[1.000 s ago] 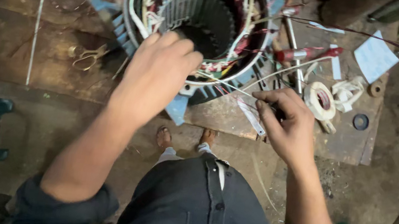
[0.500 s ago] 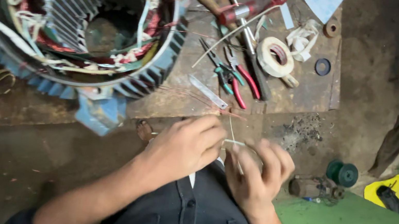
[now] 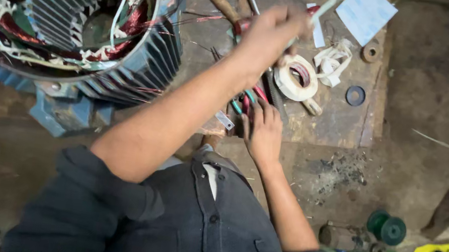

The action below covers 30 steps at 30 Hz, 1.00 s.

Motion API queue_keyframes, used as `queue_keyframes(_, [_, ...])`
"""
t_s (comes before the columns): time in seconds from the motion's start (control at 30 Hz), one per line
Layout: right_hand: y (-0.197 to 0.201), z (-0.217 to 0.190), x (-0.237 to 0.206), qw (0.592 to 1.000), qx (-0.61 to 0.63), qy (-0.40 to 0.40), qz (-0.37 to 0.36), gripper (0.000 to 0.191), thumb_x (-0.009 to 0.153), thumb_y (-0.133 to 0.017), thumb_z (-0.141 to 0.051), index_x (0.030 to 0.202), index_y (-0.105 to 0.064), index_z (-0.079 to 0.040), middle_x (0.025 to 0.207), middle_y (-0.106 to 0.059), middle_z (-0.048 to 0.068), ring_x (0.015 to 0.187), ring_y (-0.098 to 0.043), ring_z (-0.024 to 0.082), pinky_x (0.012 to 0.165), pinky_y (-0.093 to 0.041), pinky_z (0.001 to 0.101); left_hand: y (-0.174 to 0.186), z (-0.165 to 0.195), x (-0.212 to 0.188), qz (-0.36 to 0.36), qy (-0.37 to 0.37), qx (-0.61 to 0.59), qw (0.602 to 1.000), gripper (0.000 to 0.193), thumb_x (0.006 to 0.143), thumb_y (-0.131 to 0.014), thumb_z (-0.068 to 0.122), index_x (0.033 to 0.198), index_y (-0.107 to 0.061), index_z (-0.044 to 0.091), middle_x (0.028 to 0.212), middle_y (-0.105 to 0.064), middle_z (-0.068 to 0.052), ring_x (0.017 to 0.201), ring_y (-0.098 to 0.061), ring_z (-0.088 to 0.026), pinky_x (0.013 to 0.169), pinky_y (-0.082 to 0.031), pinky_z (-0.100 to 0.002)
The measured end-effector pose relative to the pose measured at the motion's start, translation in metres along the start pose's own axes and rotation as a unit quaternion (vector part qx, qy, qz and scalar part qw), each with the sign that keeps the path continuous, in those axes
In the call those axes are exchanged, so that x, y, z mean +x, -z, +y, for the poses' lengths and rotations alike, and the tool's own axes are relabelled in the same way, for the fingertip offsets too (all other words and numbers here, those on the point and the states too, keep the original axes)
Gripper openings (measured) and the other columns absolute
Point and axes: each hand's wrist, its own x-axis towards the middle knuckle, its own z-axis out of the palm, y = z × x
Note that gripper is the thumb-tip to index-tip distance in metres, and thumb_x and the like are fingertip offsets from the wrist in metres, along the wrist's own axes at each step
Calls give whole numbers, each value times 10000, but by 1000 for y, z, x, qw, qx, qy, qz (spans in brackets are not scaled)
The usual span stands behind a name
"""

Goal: The person works on an electric motor stator on a workbench, tucking and pressing copper windings into the slots and fitting insulating paper between coils. They tear pieces of white insulating material and tape, apply them around the windings, and use pliers to help seat the insulation.

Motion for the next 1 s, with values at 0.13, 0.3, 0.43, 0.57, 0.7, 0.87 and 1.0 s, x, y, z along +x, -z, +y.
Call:
queue_keyframes(0.13, [-3, -4, 24, 995, -39, 87, -1, 446, 883, -660, -221, 1257, -600, 15, 1342, -564, 222, 1238, -528, 403, 1030, -428, 503, 10, -49, -21, 76, 75, 78, 991, 181, 912, -675, 215, 886, -712, 39, 703, -624, -7, 565, -531, -86, 489, -411, -260])
queue_keyframes(0.3, [-12, -20, 24, 984, -72, 151, -60, 338, 863, -607, -122, 1181, -631, -12, 1194, -615, 196, 1099, -568, 385, 876, -468, 503, 46, -78, -53, 205, 89, 193, 955, 201, 872, -698, 204, 949, -756, 28, 793, -720, -47, 660, -639, -142, 597, -524, -312])
queue_keyframes(0.43, [-20, -22, 21, 985, -55, 113, -118, 198, 878, -601, -85, 1066, -613, -20, 1030, -662, 194, 1013, -641, 399, 838, -532, 480, 74, -84, -77, 276, 71, 408, 868, 203, 829, -760, 247, 944, -788, 82, 878, -774, -103, 812, -743, -226, 733, -557, -354])
queue_keyframes(0.57, [-14, -1, 7, 966, 127, 53, -221, 206, 876, -683, -184, 1025, -627, -53, 937, -700, 241, 864, -682, 448, 713, -524, 548, 95, -88, -90, 340, 63, 404, 847, 209, 810, -779, 263, 935, -766, 96, 916, -777, -123, 865, -759, -256, 772, -578, -377])
queue_keyframes(0.7, [-4, 11, -5, 977, 98, 43, -185, 454, 901, -658, -161, 1311, -525, -19, 953, -683, 295, 736, -661, 478, 630, -512, 576, 106, -93, -96, 347, 78, 428, 831, 176, 781, -808, 231, 870, -754, 89, 879, -771, -127, 828, -750, -280, 750, -575, -402])
queue_keyframes(0.87, [-24, -2, 8, 975, 87, 98, -177, 629, 907, -642, -166, 1504, -457, -95, 791, -682, 228, 677, -675, 423, 597, -526, 538, 103, -105, -103, 351, 73, 458, 814, 100, 823, -758, 160, 857, -738, 69, 849, -757, -158, 836, -742, -337, 784, -576, -441])
queue_keyframes(1.0, [-35, -10, 9, 972, -18, 152, -179, 697, 918, -586, -131, 1585, -382, -134, 746, -683, 146, 620, -681, 330, 566, -544, 473, 99, -108, -104, 366, 66, 466, 803, 103, 813, -743, 137, 884, -734, 63, 892, -724, -204, 876, -697, -408, 780, -552, -486])
